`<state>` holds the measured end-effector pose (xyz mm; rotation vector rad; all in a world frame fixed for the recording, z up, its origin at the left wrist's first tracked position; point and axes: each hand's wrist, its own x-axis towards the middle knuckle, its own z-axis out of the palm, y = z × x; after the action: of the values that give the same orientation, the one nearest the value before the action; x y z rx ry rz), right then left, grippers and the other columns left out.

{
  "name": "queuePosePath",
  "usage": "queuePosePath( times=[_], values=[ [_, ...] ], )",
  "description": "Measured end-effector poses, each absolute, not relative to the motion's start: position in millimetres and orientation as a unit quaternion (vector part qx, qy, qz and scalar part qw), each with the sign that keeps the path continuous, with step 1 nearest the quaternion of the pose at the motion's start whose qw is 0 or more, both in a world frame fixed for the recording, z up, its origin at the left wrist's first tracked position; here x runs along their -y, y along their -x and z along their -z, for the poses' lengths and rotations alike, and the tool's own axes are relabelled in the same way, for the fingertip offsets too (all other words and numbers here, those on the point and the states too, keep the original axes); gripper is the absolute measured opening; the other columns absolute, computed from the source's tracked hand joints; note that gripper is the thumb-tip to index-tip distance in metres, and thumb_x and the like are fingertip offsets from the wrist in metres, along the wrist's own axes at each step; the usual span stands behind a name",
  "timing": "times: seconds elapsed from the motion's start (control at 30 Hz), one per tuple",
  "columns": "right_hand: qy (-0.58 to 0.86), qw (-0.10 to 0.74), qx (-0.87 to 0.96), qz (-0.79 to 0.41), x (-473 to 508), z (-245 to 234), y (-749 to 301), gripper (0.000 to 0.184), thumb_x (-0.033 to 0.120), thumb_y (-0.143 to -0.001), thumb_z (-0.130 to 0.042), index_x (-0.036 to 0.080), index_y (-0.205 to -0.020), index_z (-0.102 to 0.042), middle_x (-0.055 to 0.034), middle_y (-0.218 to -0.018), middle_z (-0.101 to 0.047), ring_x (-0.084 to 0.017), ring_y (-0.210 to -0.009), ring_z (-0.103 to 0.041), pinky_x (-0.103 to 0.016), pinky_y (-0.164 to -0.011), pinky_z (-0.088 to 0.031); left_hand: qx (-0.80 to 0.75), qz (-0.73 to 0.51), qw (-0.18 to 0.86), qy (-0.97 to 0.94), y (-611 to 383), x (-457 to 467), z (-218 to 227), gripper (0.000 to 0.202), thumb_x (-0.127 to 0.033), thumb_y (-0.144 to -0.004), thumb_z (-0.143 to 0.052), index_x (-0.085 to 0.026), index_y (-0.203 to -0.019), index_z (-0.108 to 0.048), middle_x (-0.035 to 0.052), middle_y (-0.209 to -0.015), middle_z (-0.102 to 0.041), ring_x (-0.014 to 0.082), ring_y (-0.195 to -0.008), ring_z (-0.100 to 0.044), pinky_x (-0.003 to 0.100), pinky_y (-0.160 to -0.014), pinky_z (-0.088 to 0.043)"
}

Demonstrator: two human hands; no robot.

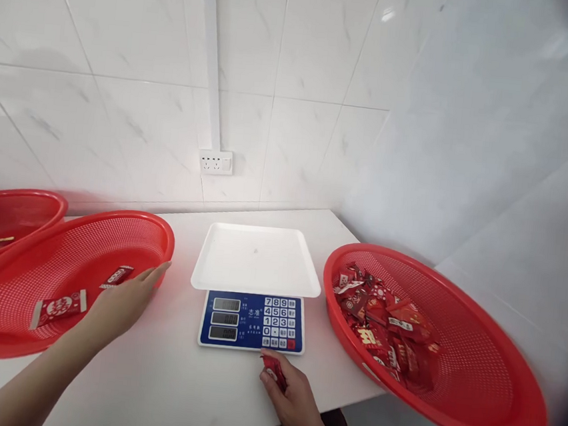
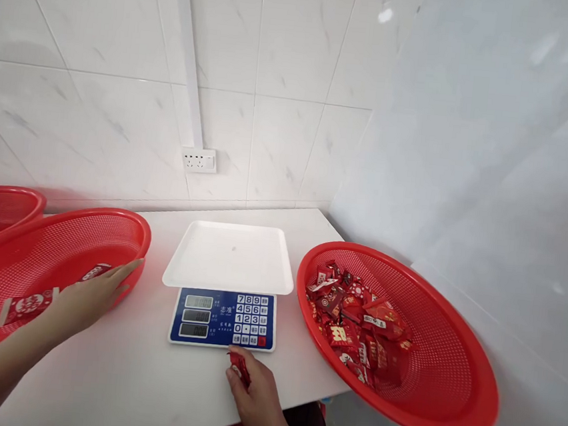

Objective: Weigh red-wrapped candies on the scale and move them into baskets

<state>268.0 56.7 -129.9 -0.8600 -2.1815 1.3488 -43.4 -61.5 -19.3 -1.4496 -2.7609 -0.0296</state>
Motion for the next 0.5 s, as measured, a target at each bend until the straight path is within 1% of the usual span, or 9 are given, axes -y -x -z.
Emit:
queuePosePath(
  times=[0.03,0.07,0.13,0.17,0.23,0.3,0.37,0.43,0.5],
  values=[
    [0.312,0.217,0.788,-0.485,-56,131,-268,0.038,0.04,-0.086,-0.047,0.019,-0.116,-0.057,-0.0056,-0.09,-0.067,-0.02,-0.081,-0.062,-0.03,-0.077,-0.048,0.881,0.014,0.027,0.471,45,58,18,0.051,-0.027,-0.09,-0.024,-0.023,-0.14,-0.029,0.0145,-0.135,-0.048,0.034,-0.097,-0.062,0.048,-0.065,-0.053],
    [0.313,0.215,0.787,-0.486,-55,131,-268,0.039,0.04,-0.087,-0.046,0.019,-0.119,-0.054,-0.0046,-0.087,-0.067,-0.019,-0.079,-0.062,-0.03,-0.077,-0.048,0.874,0.029,0.051,0.483,44,54,18,0.05,-0.029,-0.09,-0.026,-0.02,-0.139,-0.032,0.0154,-0.136,-0.046,0.0352,-0.107,-0.057,0.049,-0.072,-0.052],
    [0.317,0.212,0.779,-0.498,-54,130,-266,0.041,0.038,-0.089,-0.042,0.02,-0.125,-0.047,-0.0025,-0.083,-0.064,-0.018,-0.074,-0.06,-0.03,-0.072,-0.048,0.843,0.093,0.115,0.517,36,49,18,0.048,-0.035,-0.09,-0.033,-0.016,-0.134,-0.039,0.0157,-0.137,-0.046,0.0332,-0.121,-0.046,0.048,-0.087,-0.048],
    [0.318,0.215,0.771,-0.509,-54,127,-265,0.039,0.037,-0.091,-0.04,0.021,-0.126,-0.044,-0.0021,-0.083,-0.063,-0.017,-0.071,-0.059,-0.029,-0.069,-0.048,0.821,0.136,0.147,0.535,29,48,20,0.047,-0.037,-0.09,-0.037,-0.016,-0.131,-0.042,0.0155,-0.135,-0.047,0.0311,-0.124,-0.044,0.046,-0.092,-0.046],
    [0.316,0.234,0.757,-0.522,-58,118,-260,0.032,0.033,-0.092,-0.037,0.021,-0.121,-0.042,-0.0031,-0.088,-0.06,-0.015,-0.069,-0.056,-0.028,-0.064,-0.048,0.766,0.23,0.199,0.566,13,46,26,0.041,-0.035,-0.089,-0.042,-0.017,-0.125,-0.046,0.0141,-0.129,-0.053,0.0268,-0.122,-0.047,0.042,-0.096,-0.044],
    [0.305,0.265,0.757,-0.514,-67,104,-252,0.025,0.031,-0.091,-0.038,0.02,-0.112,-0.045,-0.0057,-0.096,-0.058,-0.015,-0.074,-0.056,-0.028,-0.066,-0.05,0.715,0.313,0.23,0.582,-1,45,36,0.033,-0.028,-0.089,-0.046,-0.017,-0.12,-0.049,0.0127,-0.12,-0.059,0.0231,-0.116,-0.052,0.038,-0.095,-0.046],
    [0.297,0.293,0.761,-0.498,-80,85,-238,0.024,0.032,-0.089,-0.042,0.019,-0.108,-0.049,-0.0081,-0.102,-0.055,-0.017,-0.082,-0.057,-0.03,-0.069,-0.051,0.68,0.371,0.236,0.587,-11,45,47,0.029,-0.022,-0.087,-0.048,-0.018,-0.116,-0.05,0.0112,-0.112,-0.062,0.0207,-0.11,-0.056,0.035,-0.093,-0.047],
    [0.308,0.315,0.745,-0.501,-94,65,-222,0.03,0.034,-0.088,-0.043,0.018,-0.113,-0.048,-0.0103,-0.109,-0.053,-0.018,-0.085,-0.058,-0.031,-0.068,-0.053,0.661,0.401,0.226,0.593,-17,46,58,0.027,-0.018,-0.086,-0.049,-0.019,-0.113,-0.05,0.0103,-0.108,-0.063,0.0197,-0.106,-0.058,0.034,-0.09,-0.049],
    [0.318,0.324,0.748,-0.484,-107,45,-206,0.043,0.035,-0.088,-0.043,0.018,-0.127,-0.039,-0.0121,-0.119,-0.05,-0.019,-0.091,-0.059,-0.035,-0.075,-0.054,0.657,0.411,0.208,0.597,-18,47,68,0.027,-0.019,-0.086,-0.05,-0.018,-0.113,-0.05,0.0102,-0.106,-0.064,0.0196,-0.103,-0.06,0.033,-0.087,-0.051]
  ],
)
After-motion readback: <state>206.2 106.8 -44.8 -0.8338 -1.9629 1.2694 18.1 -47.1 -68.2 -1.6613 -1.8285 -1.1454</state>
